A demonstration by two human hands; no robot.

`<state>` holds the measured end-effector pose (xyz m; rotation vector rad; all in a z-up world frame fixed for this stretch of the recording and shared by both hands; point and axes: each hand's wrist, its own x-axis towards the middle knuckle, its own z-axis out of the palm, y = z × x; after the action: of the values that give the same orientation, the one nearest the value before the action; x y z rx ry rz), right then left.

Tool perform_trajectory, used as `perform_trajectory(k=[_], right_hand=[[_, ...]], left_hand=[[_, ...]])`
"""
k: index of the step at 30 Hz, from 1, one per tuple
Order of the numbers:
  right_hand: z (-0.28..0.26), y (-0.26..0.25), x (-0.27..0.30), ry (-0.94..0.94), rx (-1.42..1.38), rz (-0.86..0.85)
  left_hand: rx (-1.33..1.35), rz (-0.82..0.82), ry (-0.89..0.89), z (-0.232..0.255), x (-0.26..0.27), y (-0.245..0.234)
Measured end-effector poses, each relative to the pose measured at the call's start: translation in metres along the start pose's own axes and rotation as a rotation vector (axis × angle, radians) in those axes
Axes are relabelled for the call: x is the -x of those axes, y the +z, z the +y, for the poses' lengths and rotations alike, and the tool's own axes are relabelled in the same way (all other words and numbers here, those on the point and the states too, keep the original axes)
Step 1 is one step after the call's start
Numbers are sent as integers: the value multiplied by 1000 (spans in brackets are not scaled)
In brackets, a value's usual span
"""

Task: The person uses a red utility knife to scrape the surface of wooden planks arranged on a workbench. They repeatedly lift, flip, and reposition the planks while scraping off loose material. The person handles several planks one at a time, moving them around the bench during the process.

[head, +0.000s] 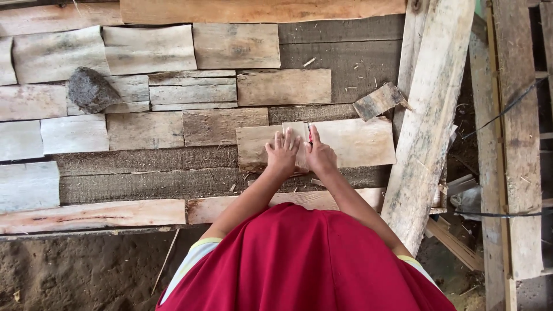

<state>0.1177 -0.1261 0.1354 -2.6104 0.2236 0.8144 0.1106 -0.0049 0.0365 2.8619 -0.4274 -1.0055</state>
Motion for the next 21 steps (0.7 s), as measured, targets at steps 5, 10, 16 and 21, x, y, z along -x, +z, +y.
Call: perform_trajectory(k=[5, 10, 16, 21], right_hand=[[8, 16, -21, -15, 15, 2], [10, 22, -28, -47, 13, 18], [13, 25, -32, -90, 15, 26], [22, 28, -26, -83, -8, -81]], left_hand=[[7, -10, -4, -3, -16, 15], [-12, -35, -17, -2, -21, 16], [-4, -57, -8, 0, -11, 5], [20, -83, -10, 10, 21, -33]])
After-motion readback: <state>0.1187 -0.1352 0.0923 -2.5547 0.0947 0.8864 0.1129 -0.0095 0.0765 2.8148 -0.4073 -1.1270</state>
